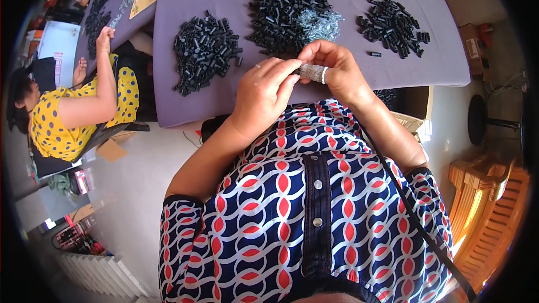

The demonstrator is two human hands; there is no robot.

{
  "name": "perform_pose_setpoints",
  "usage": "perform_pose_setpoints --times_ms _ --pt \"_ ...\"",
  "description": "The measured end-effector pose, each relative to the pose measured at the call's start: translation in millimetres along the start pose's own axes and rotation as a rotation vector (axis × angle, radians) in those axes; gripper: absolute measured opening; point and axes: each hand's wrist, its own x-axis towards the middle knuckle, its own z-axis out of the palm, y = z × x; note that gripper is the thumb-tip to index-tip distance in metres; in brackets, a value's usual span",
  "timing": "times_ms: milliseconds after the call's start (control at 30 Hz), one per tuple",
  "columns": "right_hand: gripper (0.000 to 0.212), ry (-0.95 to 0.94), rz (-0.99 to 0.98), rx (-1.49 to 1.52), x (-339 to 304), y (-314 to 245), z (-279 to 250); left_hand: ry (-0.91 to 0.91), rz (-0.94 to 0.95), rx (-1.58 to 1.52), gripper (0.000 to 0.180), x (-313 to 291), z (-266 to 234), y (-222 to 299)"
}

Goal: Sorting small black plastic components on a table in a workshop setting.

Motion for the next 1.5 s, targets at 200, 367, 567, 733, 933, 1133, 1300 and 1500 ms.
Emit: perform_pose_setpoints --times_ms 200,367,567,733,933,1133,1300,1500 --pt "0.019 0.033 -0.005 0.049 2.1 -2.4 4.8 0.011 -0.303 -0.453 0.027 -5.8 5.6 -1.1" --pt "0.014 0.021 -0.025 -0.017 1.6 -4.4 -2.8 -0.024 -0.649 -0.907 0.02 -2.8 -2.9 -12.1" --pt "0.014 -0.002 -0.051 -0.077 -6.4 -13.0 11.5 0.074 -0.853 -1.196 0.014 -6.8 -5.0 -19.5" --pt "0.014 -0.032 -0.072 -0.11 -8.9 -17.7 17.6 0.034 -0.84 -1.465 0.013 -6.0 -5.9 -22.3" --pt "0.016 -0.051 -0.107 -0.096 -9.0 -10.6 16.6 -0.004 -0.871 -1.402 0.011 -4.1 -0.8 -13.0" --pt "0.014 -0.076 -0.066 -0.121 -15.4 -12.8 16.8 -0.166 -0.797 -1.037 0.013 -11.4 -10.6 -11.3" --pt "0.011 -0.18 0.082 -0.201 -22.4 -24.9 19.4 -0.444 -0.749 -0.927 0.014 -22.9 -26.5 -2.2" --pt "0.012 -0.195 0.101 -0.291 -27.0 -26.2 21.5 -0.36 -0.726 -0.773 0.01 -25.8 -21.7 2.6"
